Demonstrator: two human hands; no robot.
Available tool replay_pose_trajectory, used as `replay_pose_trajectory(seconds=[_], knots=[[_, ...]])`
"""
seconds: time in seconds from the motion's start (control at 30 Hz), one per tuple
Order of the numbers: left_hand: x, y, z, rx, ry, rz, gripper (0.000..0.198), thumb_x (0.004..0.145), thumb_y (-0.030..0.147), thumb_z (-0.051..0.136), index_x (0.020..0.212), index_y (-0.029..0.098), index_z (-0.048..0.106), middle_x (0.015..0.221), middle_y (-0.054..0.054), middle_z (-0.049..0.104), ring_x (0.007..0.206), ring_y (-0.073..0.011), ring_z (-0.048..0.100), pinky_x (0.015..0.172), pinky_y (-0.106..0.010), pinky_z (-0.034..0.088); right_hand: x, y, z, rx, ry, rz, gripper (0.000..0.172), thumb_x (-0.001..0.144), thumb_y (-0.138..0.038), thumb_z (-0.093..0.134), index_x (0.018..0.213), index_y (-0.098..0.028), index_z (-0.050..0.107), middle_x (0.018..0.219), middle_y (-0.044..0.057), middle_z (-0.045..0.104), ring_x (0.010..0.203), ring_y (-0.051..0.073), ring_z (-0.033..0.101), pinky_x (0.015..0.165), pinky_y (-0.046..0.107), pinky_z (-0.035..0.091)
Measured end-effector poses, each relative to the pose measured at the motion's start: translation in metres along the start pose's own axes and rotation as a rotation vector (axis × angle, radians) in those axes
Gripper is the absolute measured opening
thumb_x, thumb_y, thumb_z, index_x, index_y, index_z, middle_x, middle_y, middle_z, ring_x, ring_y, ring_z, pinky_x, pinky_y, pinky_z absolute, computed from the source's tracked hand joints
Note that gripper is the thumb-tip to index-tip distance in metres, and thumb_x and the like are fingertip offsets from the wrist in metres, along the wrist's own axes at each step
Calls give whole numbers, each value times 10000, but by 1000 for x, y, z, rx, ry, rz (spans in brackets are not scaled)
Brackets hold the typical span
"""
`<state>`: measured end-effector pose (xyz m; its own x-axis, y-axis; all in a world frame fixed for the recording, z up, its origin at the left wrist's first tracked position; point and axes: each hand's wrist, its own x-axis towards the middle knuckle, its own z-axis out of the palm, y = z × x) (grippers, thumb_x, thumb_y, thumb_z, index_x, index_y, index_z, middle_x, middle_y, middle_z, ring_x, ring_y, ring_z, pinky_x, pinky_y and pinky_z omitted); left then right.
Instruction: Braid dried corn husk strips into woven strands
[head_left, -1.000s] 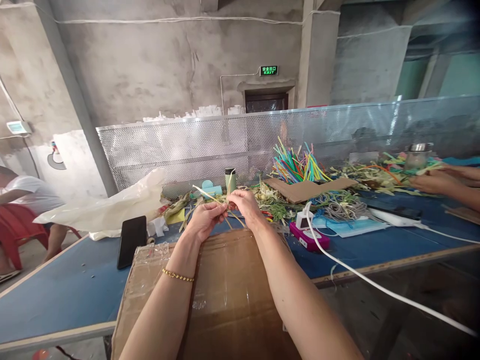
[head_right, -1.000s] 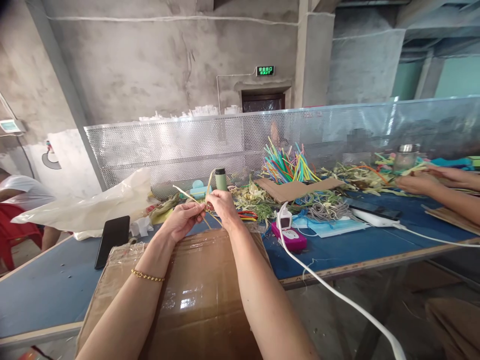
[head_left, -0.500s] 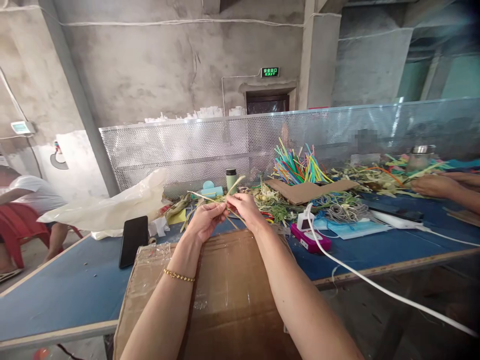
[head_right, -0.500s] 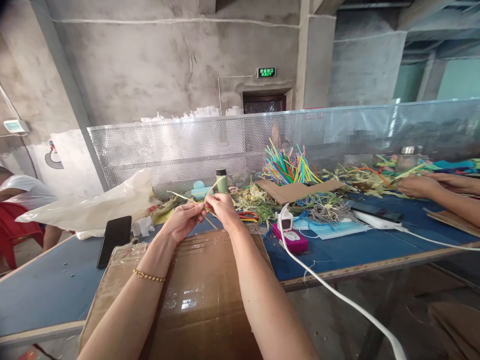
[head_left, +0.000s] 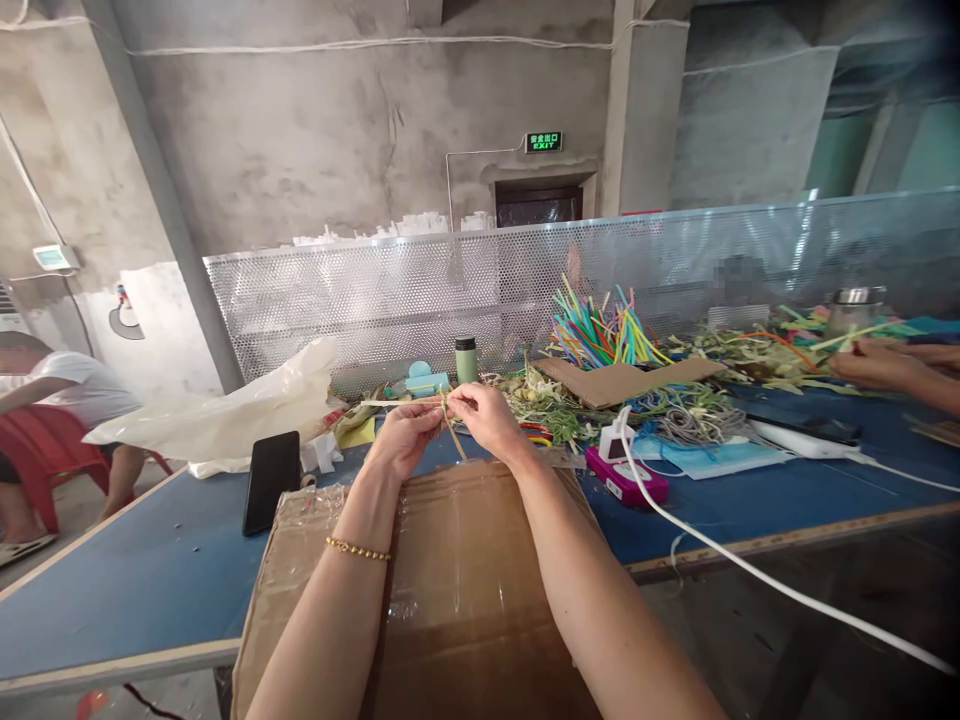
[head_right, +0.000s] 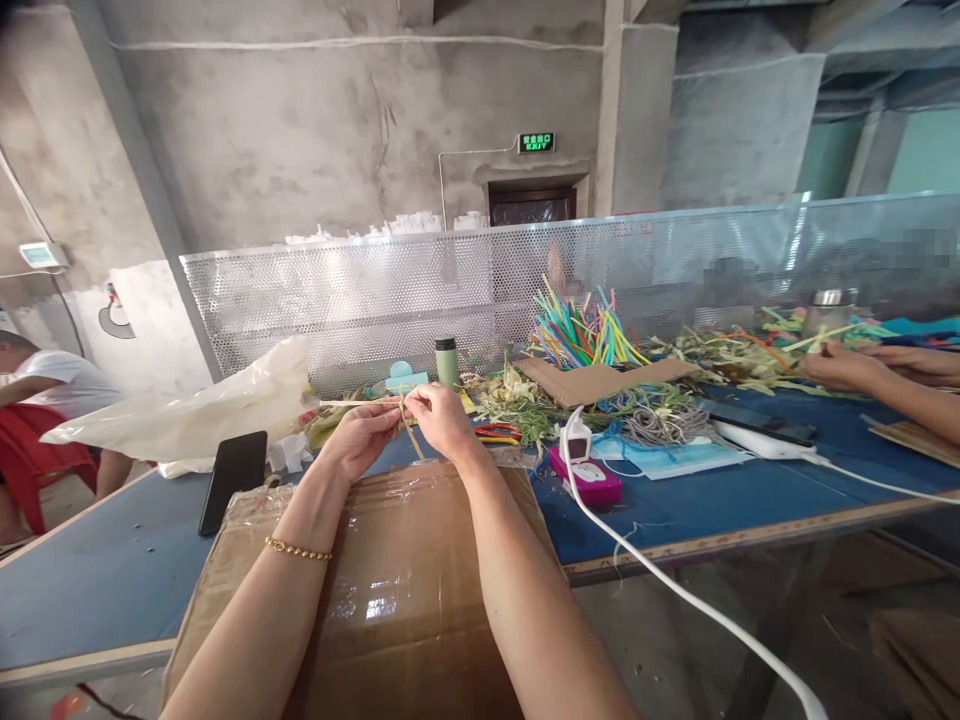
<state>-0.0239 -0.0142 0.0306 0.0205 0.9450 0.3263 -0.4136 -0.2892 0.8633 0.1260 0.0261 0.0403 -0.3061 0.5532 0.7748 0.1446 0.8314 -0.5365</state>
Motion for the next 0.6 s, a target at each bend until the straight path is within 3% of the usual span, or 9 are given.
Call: replay_pose_trajectory(seconds=[0.2,0.33,0.47,0.6], knots=[[1,0,-1,65,28,37,199,576,127,825,754,83,747,846,-98,715,682,-119,603,629,-248,441,0,2,0,-35,-15,36,171,816,-214,575,659,-174,632,658,20,642,621,143,525,612,256,372],[0,1,2,84,32,29,224,594,240,847,725,85,753,795,-98,705,656,-120,585,599,-248,428,0,0,1,39,-48,64,183,820,-227,566,665,-167,643,654,24,658,597,143,534,584,253,380],[3,-3,-1,118,77,112,291,509,287,899,653,85,747,757,-103,706,643,-124,573,596,-254,423,-1,-2,3,42,-75,70,145,809,-189,570,692,-170,653,693,33,688,630,152,576,603,257,398],[6,-7,-6,204,167,95,340,466,338,916,630,90,750,644,-68,673,561,-105,527,536,-245,391,-2,1,5,-56,8,98,123,778,-186,640,658,-183,614,641,18,653,602,144,551,595,260,371]])
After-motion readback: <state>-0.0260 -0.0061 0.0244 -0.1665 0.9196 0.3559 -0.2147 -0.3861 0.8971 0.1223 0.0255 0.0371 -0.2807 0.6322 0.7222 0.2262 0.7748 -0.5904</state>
